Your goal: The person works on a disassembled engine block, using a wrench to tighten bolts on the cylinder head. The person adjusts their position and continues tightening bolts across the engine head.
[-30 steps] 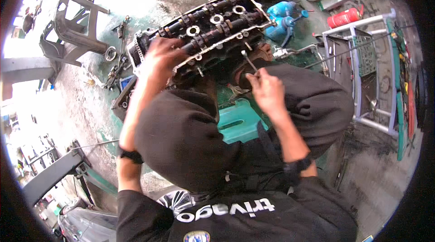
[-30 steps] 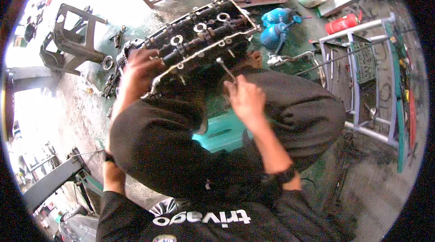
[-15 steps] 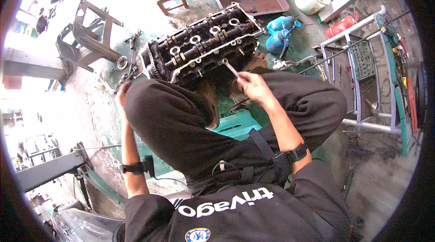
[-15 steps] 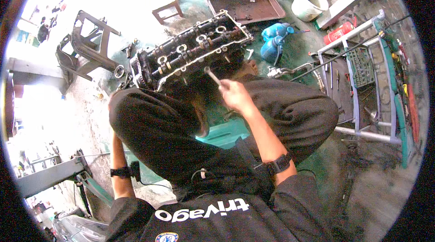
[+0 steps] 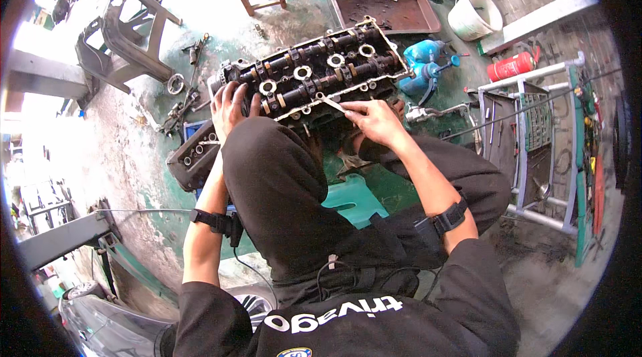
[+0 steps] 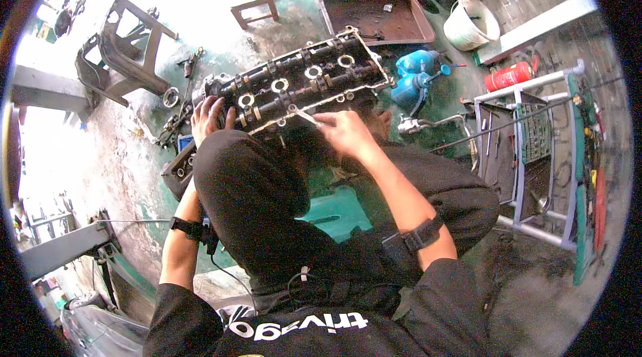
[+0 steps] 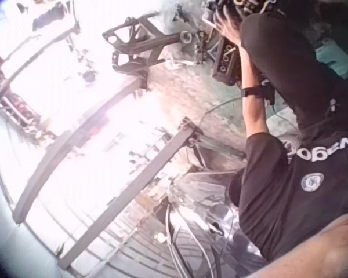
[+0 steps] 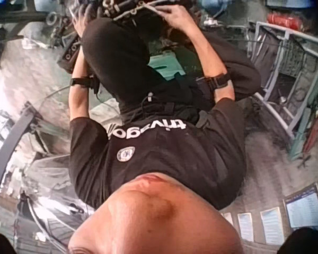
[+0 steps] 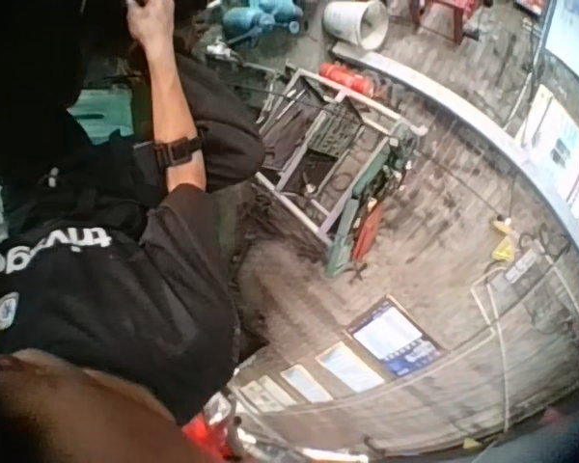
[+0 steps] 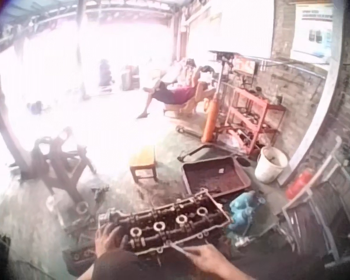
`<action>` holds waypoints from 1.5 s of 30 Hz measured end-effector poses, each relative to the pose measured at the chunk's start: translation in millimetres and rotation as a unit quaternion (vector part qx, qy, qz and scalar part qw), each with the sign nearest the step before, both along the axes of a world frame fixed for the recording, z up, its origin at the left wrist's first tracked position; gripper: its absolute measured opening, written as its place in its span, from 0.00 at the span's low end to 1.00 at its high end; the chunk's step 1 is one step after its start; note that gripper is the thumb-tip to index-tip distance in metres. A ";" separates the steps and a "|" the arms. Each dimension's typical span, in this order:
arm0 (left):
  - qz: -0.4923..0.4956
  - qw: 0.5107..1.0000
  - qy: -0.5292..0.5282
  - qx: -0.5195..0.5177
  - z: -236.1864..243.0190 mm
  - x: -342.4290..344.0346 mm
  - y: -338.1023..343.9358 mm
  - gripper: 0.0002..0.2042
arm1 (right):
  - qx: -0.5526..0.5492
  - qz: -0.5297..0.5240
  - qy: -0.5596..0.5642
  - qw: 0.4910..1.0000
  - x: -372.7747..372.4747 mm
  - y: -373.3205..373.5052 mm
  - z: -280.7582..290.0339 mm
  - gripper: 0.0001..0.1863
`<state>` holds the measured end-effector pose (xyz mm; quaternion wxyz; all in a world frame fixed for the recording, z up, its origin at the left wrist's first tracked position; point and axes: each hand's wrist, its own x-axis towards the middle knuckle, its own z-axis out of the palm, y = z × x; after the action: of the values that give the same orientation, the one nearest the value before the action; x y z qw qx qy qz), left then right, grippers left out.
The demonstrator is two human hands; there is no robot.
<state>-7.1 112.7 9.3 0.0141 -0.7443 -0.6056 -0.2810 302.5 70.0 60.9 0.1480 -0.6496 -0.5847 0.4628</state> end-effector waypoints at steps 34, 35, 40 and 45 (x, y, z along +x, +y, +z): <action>0.035 0.998 0.040 -0.041 1.1 4.1 1.5 0.14 | -0.352 0.195 -0.081 0.912 -8.1 127.0 25.9 0.14; 0.036 0.998 0.040 -0.041 1.6 4.3 1.7 0.14 | -0.361 0.189 -0.057 0.912 -6.4 123.2 24.4 0.14; 0.037 0.998 0.032 -0.042 2.5 5.8 0.9 0.13 | -0.404 0.134 0.013 0.905 1.4 115.3 12.6 0.17; 0.015 0.998 0.026 -0.052 7.8 4.9 0.9 0.14 | -0.444 0.109 0.021 0.889 2.8 119.6 8.0 0.19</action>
<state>-2.3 113.6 17.1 -0.0047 -0.7418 -0.6303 -0.2292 305.3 189.6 68.9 -0.1951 -0.5700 -0.3822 0.7007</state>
